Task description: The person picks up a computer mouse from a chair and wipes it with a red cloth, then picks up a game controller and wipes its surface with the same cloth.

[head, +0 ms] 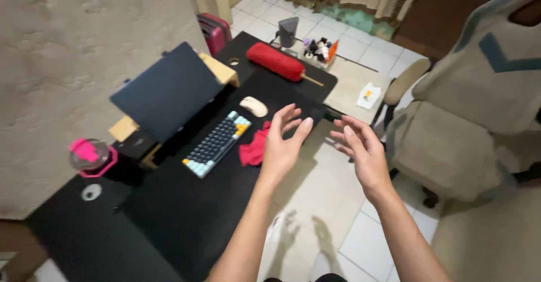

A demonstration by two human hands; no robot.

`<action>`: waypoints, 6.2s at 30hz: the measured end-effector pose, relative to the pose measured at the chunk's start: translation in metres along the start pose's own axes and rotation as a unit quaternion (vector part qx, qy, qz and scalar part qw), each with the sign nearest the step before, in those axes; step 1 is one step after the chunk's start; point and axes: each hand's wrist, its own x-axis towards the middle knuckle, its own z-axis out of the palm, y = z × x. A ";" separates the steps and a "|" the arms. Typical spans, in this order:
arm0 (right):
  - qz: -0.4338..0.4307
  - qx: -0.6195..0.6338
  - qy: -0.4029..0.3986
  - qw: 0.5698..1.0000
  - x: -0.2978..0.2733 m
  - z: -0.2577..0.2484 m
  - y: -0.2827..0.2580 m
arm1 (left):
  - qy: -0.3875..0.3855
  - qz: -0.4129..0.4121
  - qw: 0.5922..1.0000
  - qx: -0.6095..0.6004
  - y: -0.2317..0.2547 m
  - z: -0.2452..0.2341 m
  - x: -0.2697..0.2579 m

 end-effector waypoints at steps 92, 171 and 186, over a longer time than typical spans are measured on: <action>0.171 0.094 0.172 0.966 0.558 -0.254 0.244 | 0.042 -0.185 0.981 0.045 -0.340 0.314 0.441; 0.205 -0.273 -0.549 0.763 -0.084 0.517 0.215 | 0.528 -0.257 0.769 0.253 -0.155 -0.481 -0.228; 0.155 -0.352 -0.534 0.753 -0.090 0.549 0.296 | 0.443 -0.228 0.809 0.311 -0.211 -0.528 -0.241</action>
